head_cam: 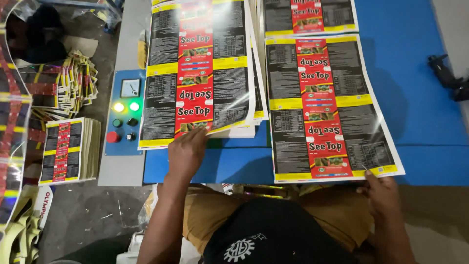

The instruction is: Collecting and stacking printed labels from a production machine output.

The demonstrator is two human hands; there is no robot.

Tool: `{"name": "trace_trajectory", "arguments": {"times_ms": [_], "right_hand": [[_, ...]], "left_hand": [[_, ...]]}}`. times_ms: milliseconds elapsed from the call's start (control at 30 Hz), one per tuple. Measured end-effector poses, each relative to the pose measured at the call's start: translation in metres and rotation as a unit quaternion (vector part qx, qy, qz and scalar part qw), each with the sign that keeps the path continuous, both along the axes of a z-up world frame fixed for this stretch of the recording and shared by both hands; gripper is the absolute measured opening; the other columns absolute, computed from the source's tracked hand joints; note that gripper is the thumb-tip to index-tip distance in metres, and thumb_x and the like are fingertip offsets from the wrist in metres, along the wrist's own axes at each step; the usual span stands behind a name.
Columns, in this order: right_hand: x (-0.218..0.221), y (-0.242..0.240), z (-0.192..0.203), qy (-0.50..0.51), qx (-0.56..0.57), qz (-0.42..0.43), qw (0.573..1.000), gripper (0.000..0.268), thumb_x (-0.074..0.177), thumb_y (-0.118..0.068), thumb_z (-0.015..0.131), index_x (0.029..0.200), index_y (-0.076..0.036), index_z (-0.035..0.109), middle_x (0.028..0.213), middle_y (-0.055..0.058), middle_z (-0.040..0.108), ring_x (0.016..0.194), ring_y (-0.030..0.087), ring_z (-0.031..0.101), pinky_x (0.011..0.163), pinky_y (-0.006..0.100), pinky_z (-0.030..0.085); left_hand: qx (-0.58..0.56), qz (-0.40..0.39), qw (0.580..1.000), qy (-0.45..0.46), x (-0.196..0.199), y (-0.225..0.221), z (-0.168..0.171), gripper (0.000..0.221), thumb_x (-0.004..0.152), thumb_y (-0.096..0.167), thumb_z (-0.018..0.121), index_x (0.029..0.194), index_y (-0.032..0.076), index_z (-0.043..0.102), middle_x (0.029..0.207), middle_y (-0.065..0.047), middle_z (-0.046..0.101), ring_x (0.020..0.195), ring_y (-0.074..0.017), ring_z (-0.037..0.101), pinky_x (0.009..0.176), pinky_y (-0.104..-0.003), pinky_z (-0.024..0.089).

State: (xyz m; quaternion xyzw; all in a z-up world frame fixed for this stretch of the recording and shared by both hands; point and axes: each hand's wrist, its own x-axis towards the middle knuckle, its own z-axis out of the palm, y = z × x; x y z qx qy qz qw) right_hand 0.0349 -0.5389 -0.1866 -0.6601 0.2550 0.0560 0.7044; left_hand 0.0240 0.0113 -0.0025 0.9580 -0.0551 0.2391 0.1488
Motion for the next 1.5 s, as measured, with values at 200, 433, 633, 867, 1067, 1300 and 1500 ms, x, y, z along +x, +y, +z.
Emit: {"name": "trace_trajectory", "arguments": {"times_ms": [200,433,633,867,1067,1300,1500], "right_hand": [[0.046,0.027,0.002,-0.055,-0.019,0.048,0.997,0.019,0.106,-0.013,0.059,0.123,-0.004,0.062,0.102,0.007,0.069,0.076,0.016,0.063,0.056,0.032,0.051],[0.142,0.061,0.014,-0.064,0.001,0.054,0.996,0.022,0.11,-0.015,0.057,0.127,-0.002,0.059,0.103,0.011,0.07,0.078,0.018,0.066,0.057,0.033,0.052],[0.127,0.089,0.039,-0.059,0.046,0.056,0.996,0.046,0.105,-0.018,0.053,0.148,-0.009,0.04,0.114,0.011,0.072,0.087,0.02,0.073,0.06,0.03,0.052],[0.045,0.181,0.093,-0.05,0.048,0.287,0.955,0.055,0.097,-0.021,0.06,0.149,-0.008,0.051,0.117,0.008,0.075,0.087,0.017,0.072,0.06,0.029,0.051],[0.038,0.18,0.082,-0.064,0.127,0.26,0.955,0.028,0.098,-0.02,0.06,0.123,-0.006,0.06,0.102,0.006,0.074,0.082,0.015,0.07,0.055,0.03,0.052],[0.028,0.053,0.03,-0.063,0.093,0.114,0.987,0.011,0.101,-0.015,0.061,0.11,-0.009,0.062,0.094,0.003,0.071,0.072,0.012,0.063,0.052,0.029,0.049],[-0.013,0.0,0.02,-0.033,0.043,0.027,0.998,0.015,0.103,-0.013,0.059,0.117,-0.008,0.064,0.098,0.004,0.071,0.074,0.013,0.065,0.055,0.029,0.049]], "left_hand": [[0.021,-0.06,0.998,0.019,-0.001,0.0,0.011,0.022,0.084,0.014,0.076,0.104,0.007,0.075,0.108,-0.012,0.077,0.098,-0.0276,0.076,0.079,-0.04,0.061],[0.003,-0.027,0.998,0.062,-0.004,0.004,0.011,0.02,0.091,0.009,0.07,0.111,0.008,0.075,0.113,-0.011,0.077,0.097,-0.0281,0.075,0.074,-0.04,0.06],[-0.039,0.063,0.988,-0.138,-0.01,-0.005,0.027,0.024,0.095,-0.001,0.071,0.119,0.004,0.07,0.113,-0.017,0.075,0.104,-0.0326,0.075,0.085,-0.041,0.061],[-0.049,-0.133,0.987,-0.078,-0.01,-0.086,-0.018,0.029,0.088,0.006,0.073,0.116,-0.001,0.071,0.121,-0.019,0.073,0.112,-0.0338,0.071,0.09,-0.045,0.057],[-0.032,-0.221,0.975,-0.02,-0.006,-0.123,-0.003,0.031,0.088,0.02,0.074,0.11,-0.001,0.071,0.12,-0.018,0.073,0.113,-0.0351,0.07,0.096,-0.048,0.054],[-0.029,-0.131,0.991,0.006,0.0,-0.038,0.015,0.04,0.084,0.021,0.077,0.114,-0.005,0.07,0.12,-0.021,0.072,0.114,-0.0359,0.068,0.098,-0.047,0.053],[0.126,-0.104,0.986,-0.036,-0.006,0.001,-0.024,0.027,0.089,0.009,0.072,0.114,-0.001,0.07,0.122,-0.02,0.073,0.11,-0.0333,0.074,0.093,-0.042,0.06]]}}
